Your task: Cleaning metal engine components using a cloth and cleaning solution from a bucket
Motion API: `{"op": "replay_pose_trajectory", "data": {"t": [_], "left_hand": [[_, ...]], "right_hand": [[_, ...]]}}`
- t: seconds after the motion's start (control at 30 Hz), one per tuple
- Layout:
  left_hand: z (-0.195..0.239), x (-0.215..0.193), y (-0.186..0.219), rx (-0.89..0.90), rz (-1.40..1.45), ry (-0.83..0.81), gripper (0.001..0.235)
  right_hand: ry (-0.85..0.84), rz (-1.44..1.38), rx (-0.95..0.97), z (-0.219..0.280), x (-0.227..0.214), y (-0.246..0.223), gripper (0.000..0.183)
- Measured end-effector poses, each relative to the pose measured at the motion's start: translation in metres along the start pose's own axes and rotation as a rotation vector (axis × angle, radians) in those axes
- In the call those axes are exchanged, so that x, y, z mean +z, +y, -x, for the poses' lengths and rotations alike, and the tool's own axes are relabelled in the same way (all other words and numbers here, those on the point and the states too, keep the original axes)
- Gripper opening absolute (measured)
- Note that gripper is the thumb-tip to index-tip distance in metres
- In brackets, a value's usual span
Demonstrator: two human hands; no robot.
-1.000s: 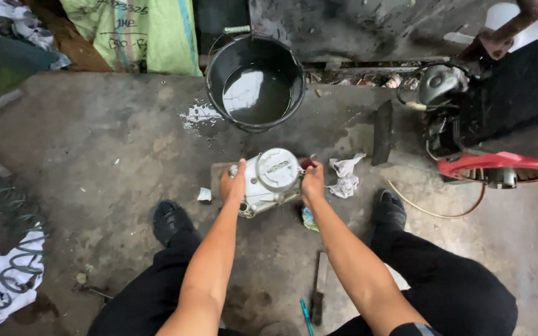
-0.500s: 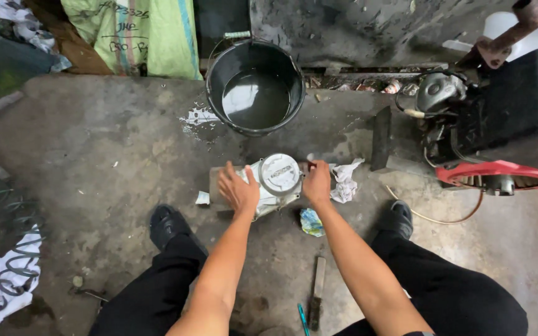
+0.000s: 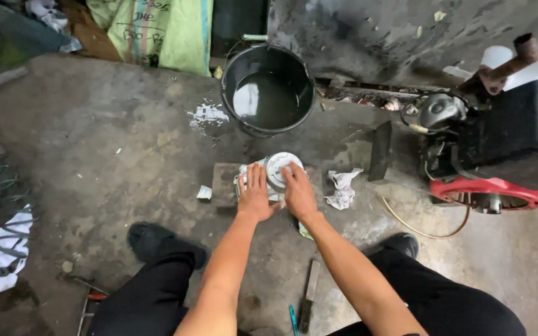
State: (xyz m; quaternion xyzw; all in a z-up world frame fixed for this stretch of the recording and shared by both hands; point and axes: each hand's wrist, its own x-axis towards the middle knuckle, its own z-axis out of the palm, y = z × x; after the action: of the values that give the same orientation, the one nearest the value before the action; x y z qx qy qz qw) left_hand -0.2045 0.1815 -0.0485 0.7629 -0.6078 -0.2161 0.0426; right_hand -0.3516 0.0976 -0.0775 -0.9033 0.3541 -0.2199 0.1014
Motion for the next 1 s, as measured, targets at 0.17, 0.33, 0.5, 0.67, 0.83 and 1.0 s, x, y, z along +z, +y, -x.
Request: {"op": "replay_pose_trajectory", "data": {"t": [0.17,0.33,0.5,0.67,0.83,1.0], "left_hand": [[-0.006,0.022,-0.003,0.012,-0.088,0.003,0.135],[-0.014,0.042,-0.007,-0.005,-0.135,0.078,0.139],[-0.005,0.026,0.001,-0.014,-0.105,0.032,0.135],[0.006,0.013,0.013,-0.053,-0.128,0.132,0.088],[-0.022,0.069,-0.005,-0.08,-0.252,0.21,0.065],[-0.01,0.052,-0.003,-0.024,-0.15,0.144,0.129]], "right_hand": [[0.002,0.071,0.061,-0.01,0.009,0.005,0.044],[-0.052,0.191,-0.063,0.018,0.013,-0.016,0.055],[0.008,0.315,-0.156,-0.004,0.01,-0.001,0.043],[-0.036,0.281,-0.054,-0.009,0.025,-0.004,0.05],[-0.068,0.327,-0.184,0.005,0.016,-0.019,0.052],[-0.029,0.31,-0.099,-0.024,0.029,0.018,0.054]]}}
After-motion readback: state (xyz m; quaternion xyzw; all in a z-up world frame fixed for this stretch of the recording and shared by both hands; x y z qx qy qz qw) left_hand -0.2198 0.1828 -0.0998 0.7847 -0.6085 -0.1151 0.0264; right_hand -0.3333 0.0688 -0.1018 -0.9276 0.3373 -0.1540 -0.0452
